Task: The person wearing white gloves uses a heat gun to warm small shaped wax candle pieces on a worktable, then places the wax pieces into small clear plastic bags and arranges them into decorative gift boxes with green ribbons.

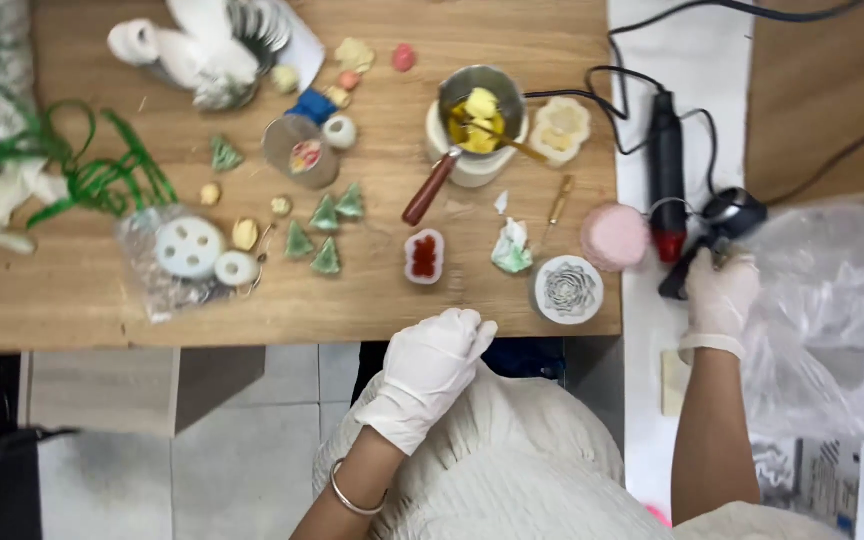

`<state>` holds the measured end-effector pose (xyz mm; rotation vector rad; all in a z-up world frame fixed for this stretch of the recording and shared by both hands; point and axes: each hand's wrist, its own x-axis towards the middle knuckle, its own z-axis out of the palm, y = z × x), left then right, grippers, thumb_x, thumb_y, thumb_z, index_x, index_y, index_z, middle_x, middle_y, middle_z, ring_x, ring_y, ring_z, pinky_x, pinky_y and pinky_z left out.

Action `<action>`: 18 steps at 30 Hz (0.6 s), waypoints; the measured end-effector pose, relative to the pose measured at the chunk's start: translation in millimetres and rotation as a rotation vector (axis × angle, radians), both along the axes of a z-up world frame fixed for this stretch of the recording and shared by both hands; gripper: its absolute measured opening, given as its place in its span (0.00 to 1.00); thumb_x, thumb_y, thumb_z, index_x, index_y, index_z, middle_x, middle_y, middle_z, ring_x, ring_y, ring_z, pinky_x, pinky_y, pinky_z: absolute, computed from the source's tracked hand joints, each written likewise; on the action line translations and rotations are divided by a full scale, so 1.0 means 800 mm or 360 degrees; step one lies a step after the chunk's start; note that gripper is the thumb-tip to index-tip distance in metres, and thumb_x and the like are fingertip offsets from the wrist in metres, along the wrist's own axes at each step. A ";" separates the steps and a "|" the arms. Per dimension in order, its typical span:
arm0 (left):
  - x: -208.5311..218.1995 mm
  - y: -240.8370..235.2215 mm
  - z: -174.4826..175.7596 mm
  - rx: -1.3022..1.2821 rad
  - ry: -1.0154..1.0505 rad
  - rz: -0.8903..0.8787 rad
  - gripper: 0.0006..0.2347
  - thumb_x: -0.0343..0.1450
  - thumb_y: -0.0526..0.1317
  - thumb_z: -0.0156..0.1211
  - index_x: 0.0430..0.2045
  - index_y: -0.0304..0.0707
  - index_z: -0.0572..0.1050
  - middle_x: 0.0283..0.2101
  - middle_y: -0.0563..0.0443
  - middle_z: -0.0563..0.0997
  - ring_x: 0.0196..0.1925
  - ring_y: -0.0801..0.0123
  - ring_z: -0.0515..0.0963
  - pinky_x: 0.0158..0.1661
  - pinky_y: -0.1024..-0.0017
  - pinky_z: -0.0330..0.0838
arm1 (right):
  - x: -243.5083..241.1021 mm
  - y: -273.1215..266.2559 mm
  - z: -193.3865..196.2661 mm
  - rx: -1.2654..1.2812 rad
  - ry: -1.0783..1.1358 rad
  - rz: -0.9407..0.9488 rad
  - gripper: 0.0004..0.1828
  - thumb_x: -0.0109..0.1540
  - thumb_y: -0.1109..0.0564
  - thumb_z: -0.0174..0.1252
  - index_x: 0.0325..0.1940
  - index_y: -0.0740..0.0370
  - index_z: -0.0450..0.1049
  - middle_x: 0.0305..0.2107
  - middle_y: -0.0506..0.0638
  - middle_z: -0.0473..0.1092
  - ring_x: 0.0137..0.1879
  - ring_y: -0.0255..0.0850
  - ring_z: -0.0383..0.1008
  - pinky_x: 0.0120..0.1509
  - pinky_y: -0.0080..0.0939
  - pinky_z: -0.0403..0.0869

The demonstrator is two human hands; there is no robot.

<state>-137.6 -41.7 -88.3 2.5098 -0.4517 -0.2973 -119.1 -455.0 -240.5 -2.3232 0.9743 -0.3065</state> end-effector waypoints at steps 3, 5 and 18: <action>-0.039 0.023 -0.011 -0.0066 0.0112 0.0294 0.13 0.75 0.47 0.53 0.22 0.41 0.73 0.25 0.47 0.79 0.28 0.54 0.81 0.27 0.58 0.75 | 0.008 -0.059 -0.044 -0.0229 0.0104 0.0152 0.19 0.64 0.54 0.66 0.50 0.73 0.75 0.42 0.69 0.76 0.47 0.58 0.78 0.50 0.54 0.74; -0.068 0.039 -0.025 -0.0051 -0.0289 0.0112 0.06 0.70 0.38 0.53 0.33 0.41 0.77 0.29 0.48 0.78 0.29 0.58 0.81 0.24 0.60 0.73 | 0.015 -0.111 -0.087 -0.0567 0.0261 0.0330 0.22 0.64 0.52 0.67 0.49 0.77 0.75 0.42 0.73 0.75 0.53 0.65 0.77 0.57 0.57 0.74; 0.010 0.081 -0.094 -0.0579 0.0311 0.0788 0.10 0.78 0.45 0.52 0.36 0.38 0.74 0.34 0.46 0.79 0.33 0.57 0.81 0.32 0.62 0.75 | 0.019 -0.151 -0.066 0.0020 0.0267 0.0132 0.21 0.62 0.56 0.67 0.51 0.77 0.73 0.46 0.63 0.75 0.48 0.54 0.78 0.50 0.52 0.76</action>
